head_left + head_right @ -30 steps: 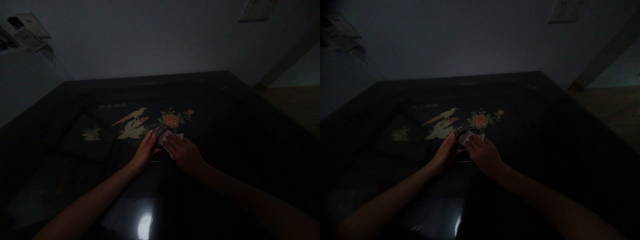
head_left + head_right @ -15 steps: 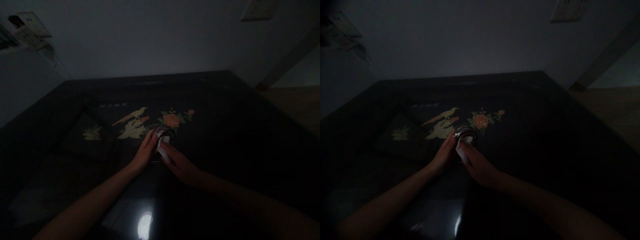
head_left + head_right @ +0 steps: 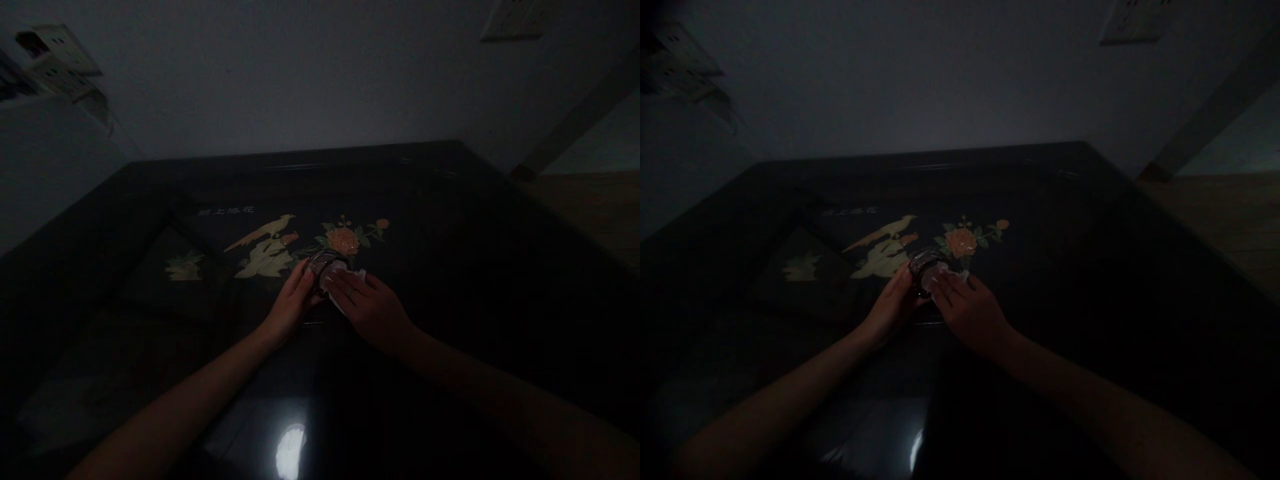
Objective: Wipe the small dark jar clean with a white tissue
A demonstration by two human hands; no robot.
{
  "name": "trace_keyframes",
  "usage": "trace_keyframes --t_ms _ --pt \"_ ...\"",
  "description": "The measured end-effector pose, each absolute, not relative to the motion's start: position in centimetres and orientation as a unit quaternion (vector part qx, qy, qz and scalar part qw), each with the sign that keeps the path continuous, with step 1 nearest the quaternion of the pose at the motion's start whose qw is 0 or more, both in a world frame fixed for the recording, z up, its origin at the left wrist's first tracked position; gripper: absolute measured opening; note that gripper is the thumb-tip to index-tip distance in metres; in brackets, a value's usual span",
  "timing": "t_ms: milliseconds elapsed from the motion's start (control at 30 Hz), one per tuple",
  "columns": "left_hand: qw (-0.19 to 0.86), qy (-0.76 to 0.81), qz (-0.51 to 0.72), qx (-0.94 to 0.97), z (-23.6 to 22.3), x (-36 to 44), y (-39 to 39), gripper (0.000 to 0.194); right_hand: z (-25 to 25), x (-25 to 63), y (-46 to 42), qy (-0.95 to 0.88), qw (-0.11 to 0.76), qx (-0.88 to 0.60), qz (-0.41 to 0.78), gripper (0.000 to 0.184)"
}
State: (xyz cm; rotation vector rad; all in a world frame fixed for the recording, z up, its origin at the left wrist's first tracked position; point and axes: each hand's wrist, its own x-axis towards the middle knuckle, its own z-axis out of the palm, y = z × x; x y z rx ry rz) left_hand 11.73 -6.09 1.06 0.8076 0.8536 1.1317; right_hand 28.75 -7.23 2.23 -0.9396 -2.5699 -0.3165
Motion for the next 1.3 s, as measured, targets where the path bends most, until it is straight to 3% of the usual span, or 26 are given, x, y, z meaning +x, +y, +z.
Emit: trace_keyframes --t_ms 133,233,467,567,633,733,1133,1300 --pt "0.679 0.373 0.505 0.379 0.9 11.8 -6.0 0.040 2.2 28.6 -7.3 -0.909 0.193 -0.346 -0.128 0.034" --pt "0.672 0.388 0.496 0.390 0.6 11.7 -6.0 0.042 1.8 28.3 -7.4 -0.907 0.223 -0.353 -0.065 0.036" --pt "0.659 0.400 0.487 0.411 0.0 11.2 -6.0 0.049 0.9 28.0 -7.6 -0.826 0.361 -0.324 0.288 0.043" --pt "0.662 0.383 0.492 0.417 0.0 11.2 -6.0 0.047 0.5 28.0 -7.8 -0.745 0.378 -0.320 0.446 0.045" --pt "0.663 0.379 0.490 0.420 0.0 11.2 -6.0 0.046 0.4 27.9 -8.0 -0.720 0.370 -0.324 0.489 0.046" --pt "0.666 0.384 0.489 0.412 0.0 11.2 -5.9 0.046 0.5 27.9 -8.0 -0.763 0.347 -0.330 0.434 0.047" --pt "0.675 0.404 0.501 0.360 0.7 11.5 -6.0 0.047 1.4 28.4 -7.3 -0.920 0.222 -0.319 -0.055 0.038" --pt "0.689 0.375 0.508 0.355 1.1 11.8 -5.9 0.044 2.2 28.8 -7.3 -0.910 0.195 -0.341 -0.133 0.035"
